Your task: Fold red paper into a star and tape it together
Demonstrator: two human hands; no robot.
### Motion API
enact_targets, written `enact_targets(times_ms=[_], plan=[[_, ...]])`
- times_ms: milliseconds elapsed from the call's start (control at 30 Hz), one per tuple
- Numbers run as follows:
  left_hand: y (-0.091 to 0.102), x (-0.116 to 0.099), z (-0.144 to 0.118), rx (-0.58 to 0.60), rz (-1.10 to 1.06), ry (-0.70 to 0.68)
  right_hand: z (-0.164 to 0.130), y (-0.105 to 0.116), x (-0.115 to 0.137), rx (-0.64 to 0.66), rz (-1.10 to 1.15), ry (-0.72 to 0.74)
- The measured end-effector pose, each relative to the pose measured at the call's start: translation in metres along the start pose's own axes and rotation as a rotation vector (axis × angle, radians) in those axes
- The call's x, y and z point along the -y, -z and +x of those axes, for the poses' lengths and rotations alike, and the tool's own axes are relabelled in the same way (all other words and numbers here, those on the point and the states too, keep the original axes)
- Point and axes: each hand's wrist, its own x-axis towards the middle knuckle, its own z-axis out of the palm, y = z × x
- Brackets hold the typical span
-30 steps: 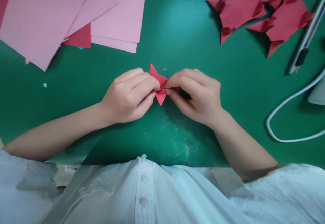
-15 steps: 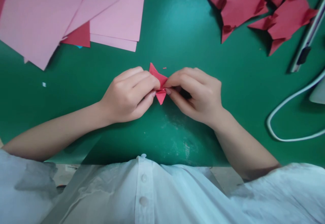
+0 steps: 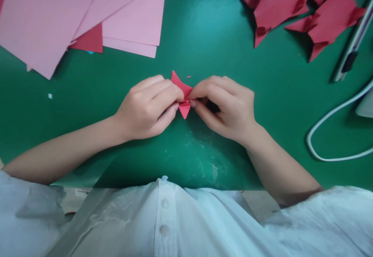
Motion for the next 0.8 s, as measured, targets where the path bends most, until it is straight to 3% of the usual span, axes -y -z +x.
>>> enact_targets(times_ms=[433,633,800], plan=[[-0.0008,0.0007,-0.0017,0.010,-0.015,0.007,-0.0002,0.0003,0.0005,0.003,0.004,-0.005],[-0.0001,0.0003,0.0014,-0.054,-0.015,-0.067,0.0001,0.0009,0.0007,-0.007,-0.002,0.014],[-0.0012,0.0024,-0.0011,-0.008,-0.053,-0.009,-0.0006,-0.0001,-0.0004,-0.026,-0.003,0.037]])
